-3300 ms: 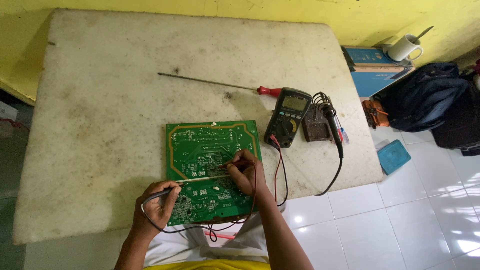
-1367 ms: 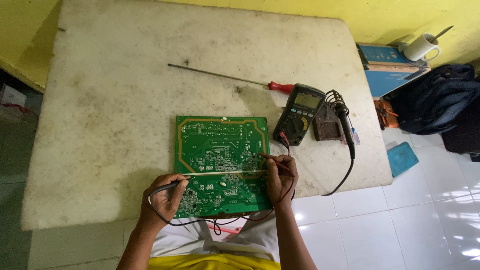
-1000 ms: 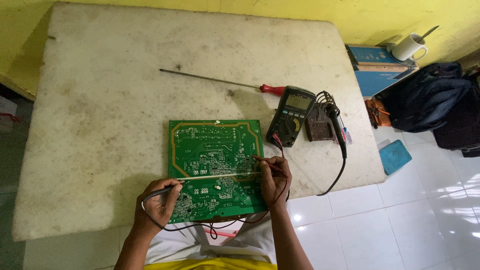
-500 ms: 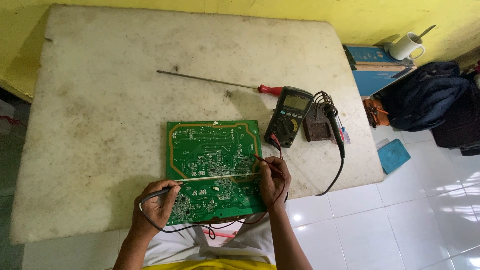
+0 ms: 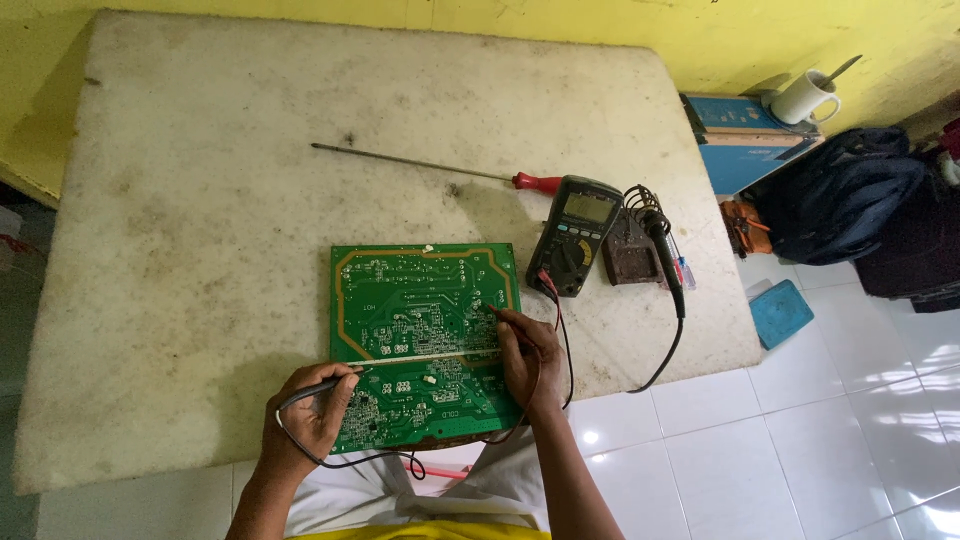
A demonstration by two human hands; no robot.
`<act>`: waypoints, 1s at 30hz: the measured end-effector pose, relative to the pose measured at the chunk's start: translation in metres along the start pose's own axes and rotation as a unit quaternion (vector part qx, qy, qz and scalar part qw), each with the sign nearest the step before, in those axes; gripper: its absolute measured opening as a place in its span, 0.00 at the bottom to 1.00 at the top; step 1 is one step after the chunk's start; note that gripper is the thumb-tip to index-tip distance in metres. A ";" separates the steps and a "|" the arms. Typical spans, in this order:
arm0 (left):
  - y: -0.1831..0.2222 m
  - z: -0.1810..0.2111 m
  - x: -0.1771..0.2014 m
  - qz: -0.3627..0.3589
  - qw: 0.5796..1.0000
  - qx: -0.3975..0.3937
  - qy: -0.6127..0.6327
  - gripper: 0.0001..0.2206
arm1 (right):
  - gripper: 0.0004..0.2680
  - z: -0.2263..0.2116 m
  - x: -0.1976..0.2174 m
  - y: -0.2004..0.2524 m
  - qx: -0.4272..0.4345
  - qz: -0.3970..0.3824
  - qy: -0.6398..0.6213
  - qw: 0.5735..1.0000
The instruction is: Testing various electrical points on a circuit board using a digital multimeter to diagnose potential issues.
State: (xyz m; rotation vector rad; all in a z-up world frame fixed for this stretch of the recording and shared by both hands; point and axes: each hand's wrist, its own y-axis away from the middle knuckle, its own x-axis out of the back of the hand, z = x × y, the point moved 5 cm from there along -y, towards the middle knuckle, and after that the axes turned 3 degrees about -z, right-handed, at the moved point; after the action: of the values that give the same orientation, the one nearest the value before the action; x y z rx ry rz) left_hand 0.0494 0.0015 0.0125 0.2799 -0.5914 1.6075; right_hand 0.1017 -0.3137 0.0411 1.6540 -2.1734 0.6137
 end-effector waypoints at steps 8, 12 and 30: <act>0.001 -0.002 -0.001 -0.001 1.000 0.002 -0.005 0.10 | 0.10 0.011 -0.005 -0.002 0.022 -0.023 -0.002 0.999; 0.000 -0.001 0.000 -0.010 1.000 0.015 -0.004 0.11 | 0.10 0.014 -0.006 -0.002 0.038 -0.031 -0.033 0.998; -0.002 0.000 0.000 -0.021 0.999 0.048 -0.014 0.12 | 0.09 0.026 -0.010 -0.005 0.052 -0.020 -0.015 0.998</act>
State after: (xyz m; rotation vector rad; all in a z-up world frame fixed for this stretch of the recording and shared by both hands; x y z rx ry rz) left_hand 0.0512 0.0013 0.0130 0.3846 -0.5258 1.5956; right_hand 0.1093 -0.3206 0.0150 1.7664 -2.1572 0.7058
